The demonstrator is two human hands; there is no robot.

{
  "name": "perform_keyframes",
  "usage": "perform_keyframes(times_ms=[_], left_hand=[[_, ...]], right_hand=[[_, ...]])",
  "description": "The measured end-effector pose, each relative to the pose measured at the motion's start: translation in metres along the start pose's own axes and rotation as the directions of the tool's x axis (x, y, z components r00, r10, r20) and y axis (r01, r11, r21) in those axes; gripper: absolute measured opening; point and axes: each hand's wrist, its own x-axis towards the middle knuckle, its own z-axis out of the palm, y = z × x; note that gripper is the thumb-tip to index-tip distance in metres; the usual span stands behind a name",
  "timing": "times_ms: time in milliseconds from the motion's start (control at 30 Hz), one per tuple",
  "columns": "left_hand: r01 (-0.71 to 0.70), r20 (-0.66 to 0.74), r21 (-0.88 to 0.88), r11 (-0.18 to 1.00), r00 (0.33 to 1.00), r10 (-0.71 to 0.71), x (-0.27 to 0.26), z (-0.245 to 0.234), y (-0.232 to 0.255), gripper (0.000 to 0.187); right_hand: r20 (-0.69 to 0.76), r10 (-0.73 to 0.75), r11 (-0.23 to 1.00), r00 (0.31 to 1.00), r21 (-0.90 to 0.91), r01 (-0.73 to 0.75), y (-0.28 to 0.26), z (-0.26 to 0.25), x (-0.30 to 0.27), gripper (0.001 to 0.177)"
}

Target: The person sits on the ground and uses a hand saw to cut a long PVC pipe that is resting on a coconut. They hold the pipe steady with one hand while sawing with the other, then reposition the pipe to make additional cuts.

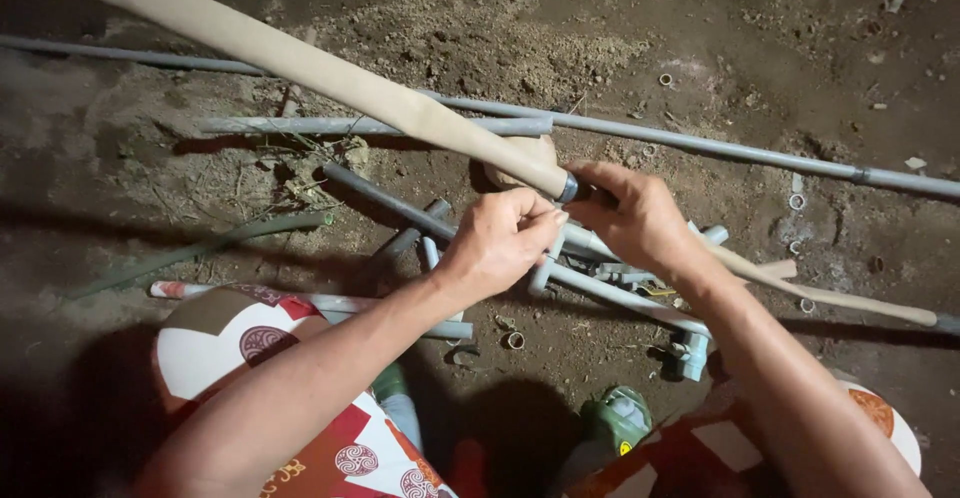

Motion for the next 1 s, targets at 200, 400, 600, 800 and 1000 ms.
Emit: perform_keyframes(times_ms=[200,400,600,800,1000], left_hand=[[0.04,-0.035,-0.059,0.997,0.998,-0.042,0.012,0.006,0.001,0.019],[0.1,-0.097,-0.191,0.977,0.988,-0.12,0.015,0.011,0.009,0.023],[0.114,-0.085,-0.268,0.957,0.986,-0.141,0.017,0.014,0.0,0.023],[0.11,-0.017,-0.26,0.959,0.993,-0.119,0.013,0.005,0.005,0.026],[0.151,0.237,0.099,0.984,0.956,-0.171,0.009,-0.022,0.011,0.032]], right_hand=[[-0.119,0.009,0.996,0.993,0.085,0.001,0.01,0.014,-0.006,0.041],[-0.139,0.008,1.0,0.99,0.012,-0.007,0.001,0.017,-0.008,0.036],[-0.079,0.001,0.997,0.997,-0.08,-0.007,0.011,0.021,-0.01,0.049],[-0.091,0.109,0.994,0.99,-0.002,-0.109,0.005,0.028,-0.01,0.027],[-0.023,0.248,0.969,0.968,0.024,-0.248,0.019,0.039,-0.013,0.026]])
